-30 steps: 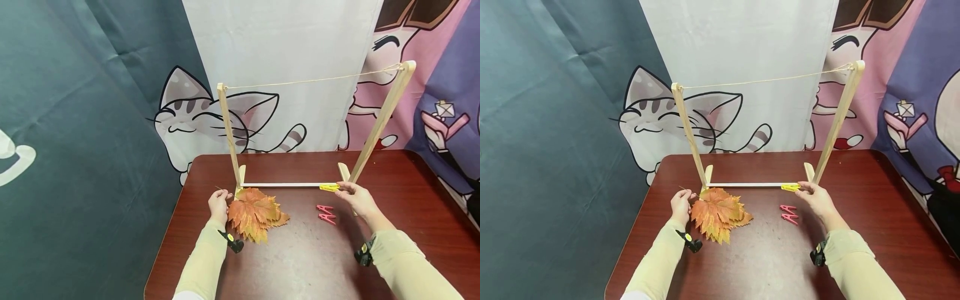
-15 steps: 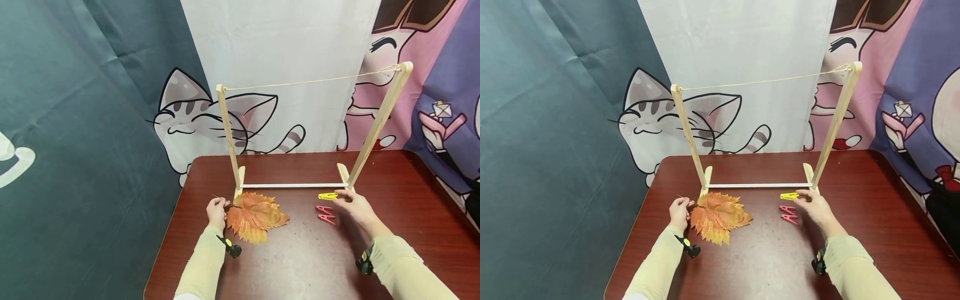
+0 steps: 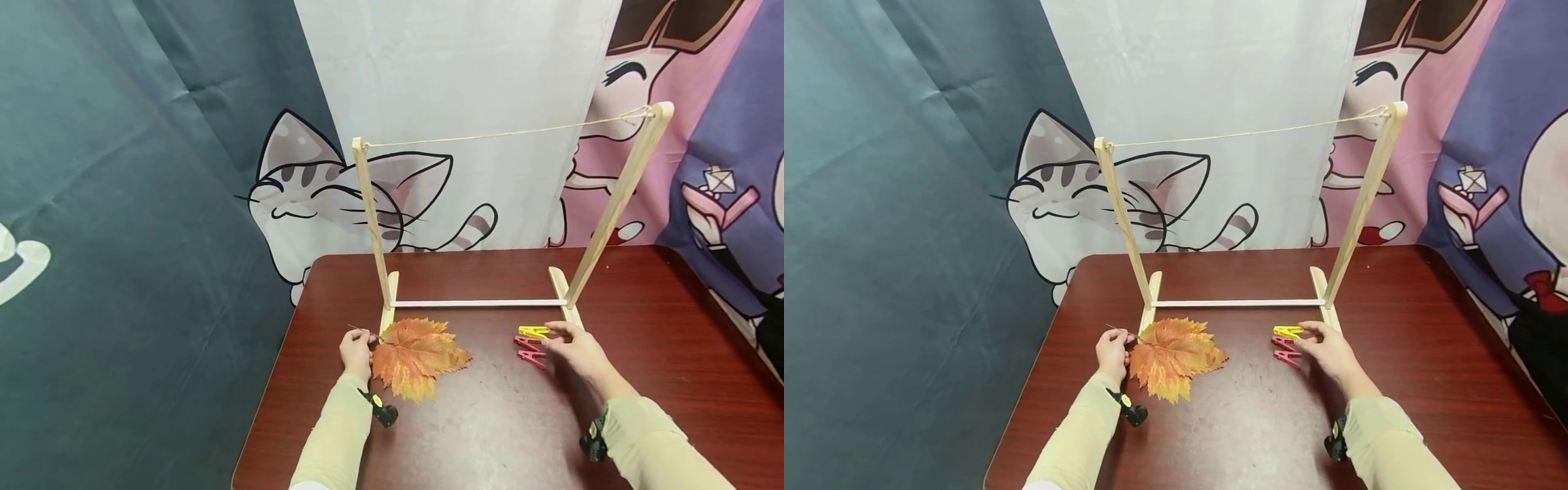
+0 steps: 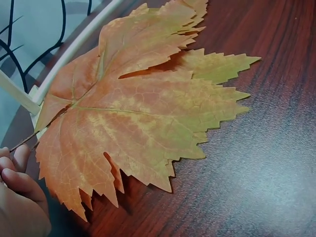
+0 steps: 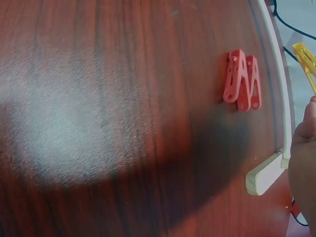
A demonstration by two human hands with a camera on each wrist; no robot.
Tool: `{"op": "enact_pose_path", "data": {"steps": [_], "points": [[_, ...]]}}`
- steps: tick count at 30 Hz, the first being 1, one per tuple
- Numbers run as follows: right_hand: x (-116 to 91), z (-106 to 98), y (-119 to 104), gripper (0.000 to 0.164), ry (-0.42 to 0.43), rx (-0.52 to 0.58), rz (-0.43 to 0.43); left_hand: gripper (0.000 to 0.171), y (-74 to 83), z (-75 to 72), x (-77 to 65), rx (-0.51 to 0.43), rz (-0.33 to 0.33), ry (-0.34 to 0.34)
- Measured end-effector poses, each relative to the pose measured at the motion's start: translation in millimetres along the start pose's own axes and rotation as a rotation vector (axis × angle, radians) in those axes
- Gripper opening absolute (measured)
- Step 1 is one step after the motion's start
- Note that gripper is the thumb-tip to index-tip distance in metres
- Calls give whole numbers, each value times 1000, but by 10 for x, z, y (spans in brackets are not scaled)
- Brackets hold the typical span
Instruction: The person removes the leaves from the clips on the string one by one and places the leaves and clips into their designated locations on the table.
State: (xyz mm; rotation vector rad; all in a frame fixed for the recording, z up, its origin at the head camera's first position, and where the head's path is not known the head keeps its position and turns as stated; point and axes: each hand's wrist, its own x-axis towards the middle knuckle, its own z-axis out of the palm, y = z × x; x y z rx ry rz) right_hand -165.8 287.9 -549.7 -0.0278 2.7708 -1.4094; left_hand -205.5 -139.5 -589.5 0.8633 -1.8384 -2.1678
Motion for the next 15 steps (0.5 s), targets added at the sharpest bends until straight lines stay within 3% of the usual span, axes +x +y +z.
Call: {"op": "enact_pose_path", "data": {"steps": [6, 11, 15], "points": [[-64, 58, 91, 44, -3, 59, 26, 6, -29, 15, -41, -5, 15, 22], [-120, 132, 134, 44, -32, 36, 32, 7, -42, -10, -51, 0, 37, 50], [-180, 150, 162, 44, -40, 58, 62, 7, -60, 0, -47, -3, 30, 39]]}}
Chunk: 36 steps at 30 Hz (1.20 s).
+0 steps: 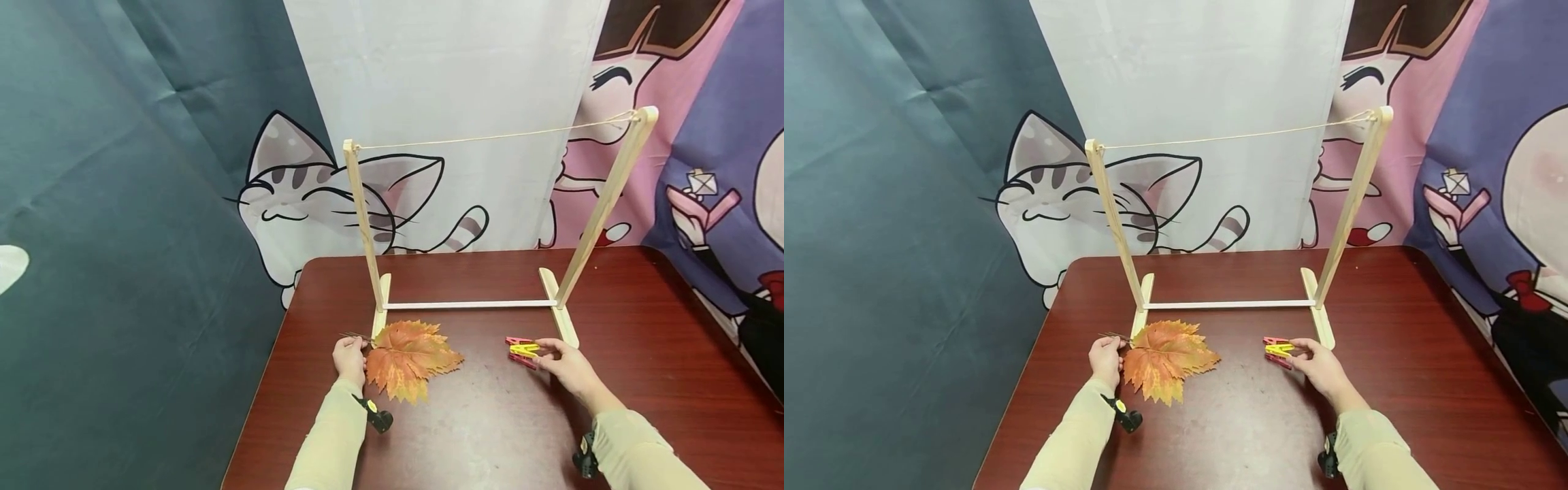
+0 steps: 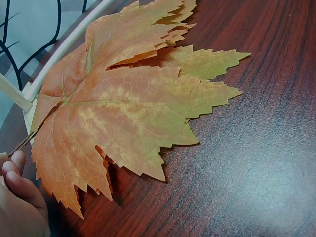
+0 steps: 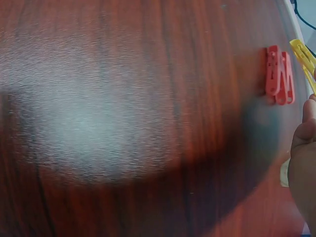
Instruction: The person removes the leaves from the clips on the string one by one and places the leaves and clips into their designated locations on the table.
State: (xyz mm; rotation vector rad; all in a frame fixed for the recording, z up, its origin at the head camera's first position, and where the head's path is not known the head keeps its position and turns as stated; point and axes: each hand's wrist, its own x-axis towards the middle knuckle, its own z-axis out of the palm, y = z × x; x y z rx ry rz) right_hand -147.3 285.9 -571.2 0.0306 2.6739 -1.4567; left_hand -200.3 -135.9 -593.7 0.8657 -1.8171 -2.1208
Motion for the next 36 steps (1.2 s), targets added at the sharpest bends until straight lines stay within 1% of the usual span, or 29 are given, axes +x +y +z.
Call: {"op": "enact_pose_path", "data": {"steps": [2, 8, 14, 21, 36], "points": [[-24, 23, 17, 45, -5, 6, 5, 8, -1, -8, 9, 8, -6, -4], [-78, 76, 70, 43, -9, -29, 16, 8, -2, -17, 13, 17, -12, -24], [-66, 122, 97, 43, -14, -32, 19, 8, -14, -26, 22, 4, -10, -25], [-72, 150, 123, 44, -5, -55, 30, 9, 27, -10, 6, 12, -30, -36], [-83, 190, 182, 44, 0, -79, 16, 10, 5, -23, 5, 16, -63, -42]]}}
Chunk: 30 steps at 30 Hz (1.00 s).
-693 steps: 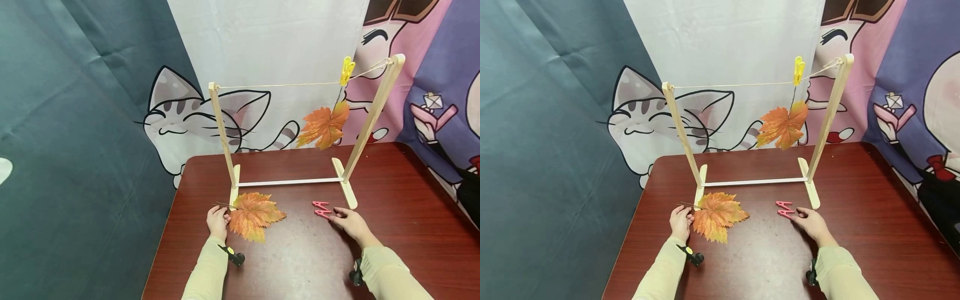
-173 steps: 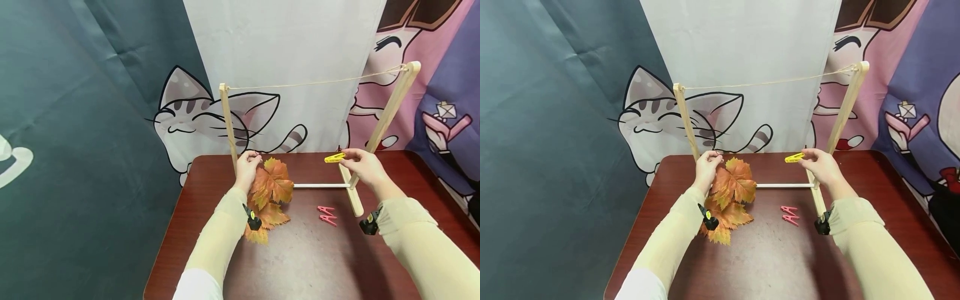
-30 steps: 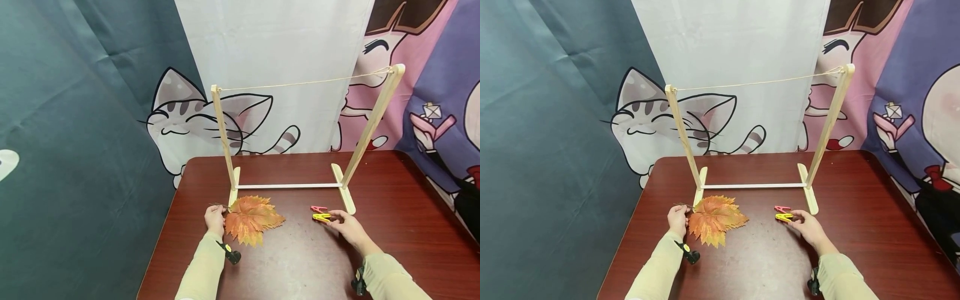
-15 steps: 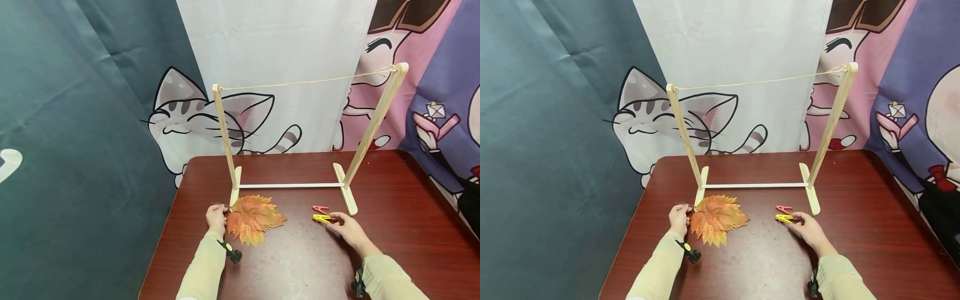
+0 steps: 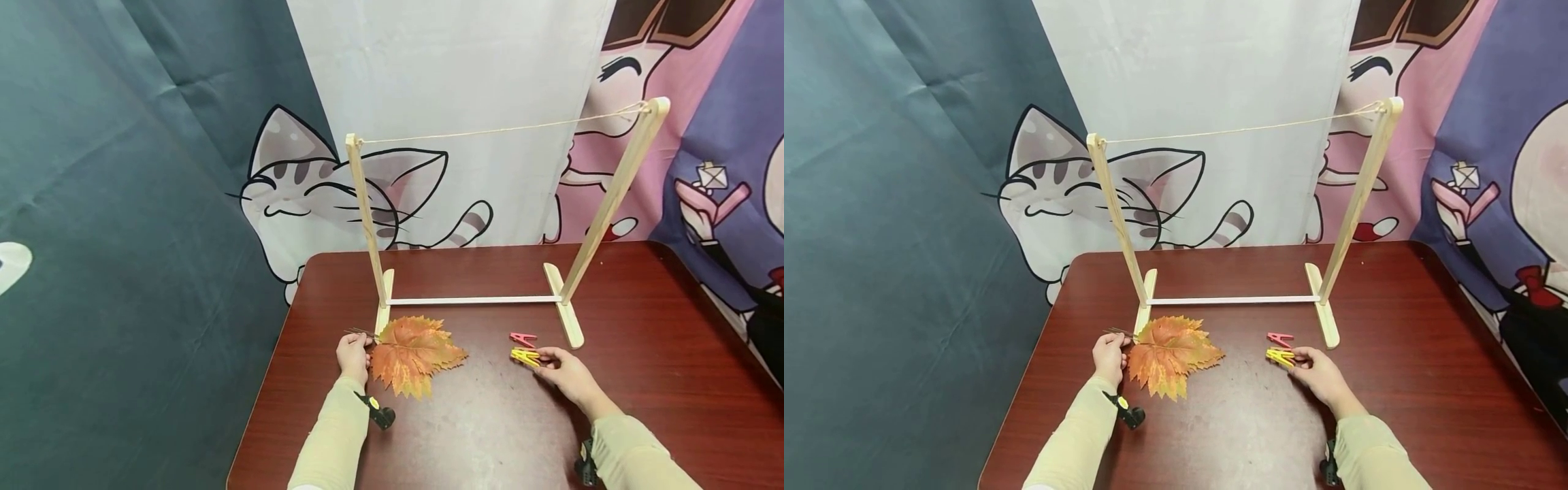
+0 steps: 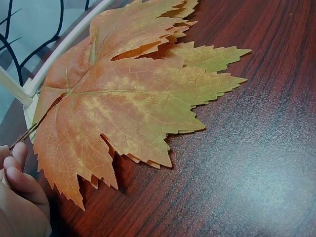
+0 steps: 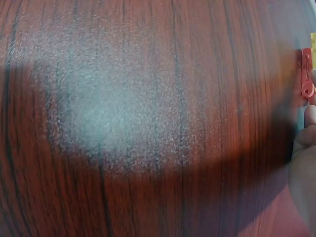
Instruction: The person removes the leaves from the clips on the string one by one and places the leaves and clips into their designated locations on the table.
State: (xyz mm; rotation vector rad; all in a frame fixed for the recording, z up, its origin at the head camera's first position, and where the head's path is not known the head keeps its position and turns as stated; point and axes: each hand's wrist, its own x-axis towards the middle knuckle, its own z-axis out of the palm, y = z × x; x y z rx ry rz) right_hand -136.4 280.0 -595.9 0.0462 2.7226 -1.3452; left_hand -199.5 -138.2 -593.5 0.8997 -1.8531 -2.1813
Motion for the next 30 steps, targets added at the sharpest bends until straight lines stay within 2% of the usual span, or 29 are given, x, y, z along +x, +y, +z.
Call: {"op": "enact_pose_path", "data": {"steps": [10, 19, 22, 27, 30], "points": [[-30, 20, -35, 40, -21, -6, -52, 10, -8, -55, 17, -12, -3, 9], [-51, 59, -7, 39, -45, -59, -87, 9, -31, -121, 14, -24, 1, 25], [-59, 50, 20, 39, -53, -86, -95, 9, -36, -104, 27, -11, 0, 31], [-104, -4, 83, 39, -38, -135, -66, 11, -31, -31, 41, 21, -34, -22], [-115, -14, 97, 40, -37, -136, -77, 12, -23, -15, 41, 25, -51, -25]]}}
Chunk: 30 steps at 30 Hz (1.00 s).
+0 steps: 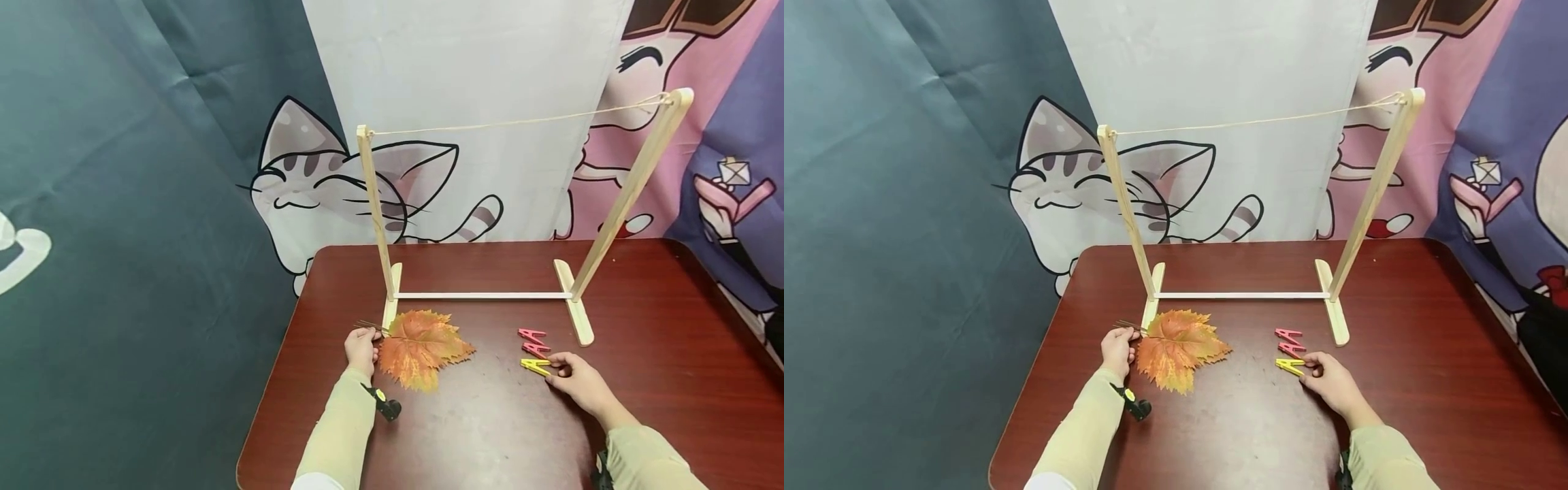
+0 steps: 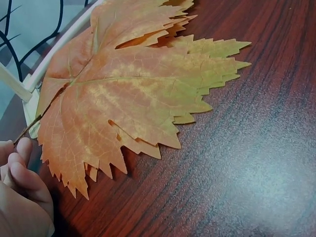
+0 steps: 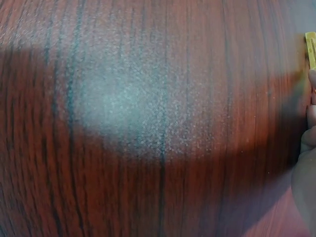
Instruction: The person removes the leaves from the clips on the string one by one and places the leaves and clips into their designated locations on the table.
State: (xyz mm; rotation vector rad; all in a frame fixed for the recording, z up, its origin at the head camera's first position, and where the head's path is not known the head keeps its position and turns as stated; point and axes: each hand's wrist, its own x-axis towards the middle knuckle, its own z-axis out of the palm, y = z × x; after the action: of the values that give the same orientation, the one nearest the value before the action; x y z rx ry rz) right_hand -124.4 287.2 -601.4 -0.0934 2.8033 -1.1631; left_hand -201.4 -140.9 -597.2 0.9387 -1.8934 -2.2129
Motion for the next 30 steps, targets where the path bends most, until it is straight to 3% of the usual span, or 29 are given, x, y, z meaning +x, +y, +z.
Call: {"op": "enact_pose_path", "data": {"steps": [9, 30], "points": [[-9, 19, -1, 38, 26, 11, -45, 12, -24, -36, -34, -19, 6, 3], [0, 11, 50, 42, 32, 16, -55, 14, -131, -37, -26, -56, 53, 5]]}}
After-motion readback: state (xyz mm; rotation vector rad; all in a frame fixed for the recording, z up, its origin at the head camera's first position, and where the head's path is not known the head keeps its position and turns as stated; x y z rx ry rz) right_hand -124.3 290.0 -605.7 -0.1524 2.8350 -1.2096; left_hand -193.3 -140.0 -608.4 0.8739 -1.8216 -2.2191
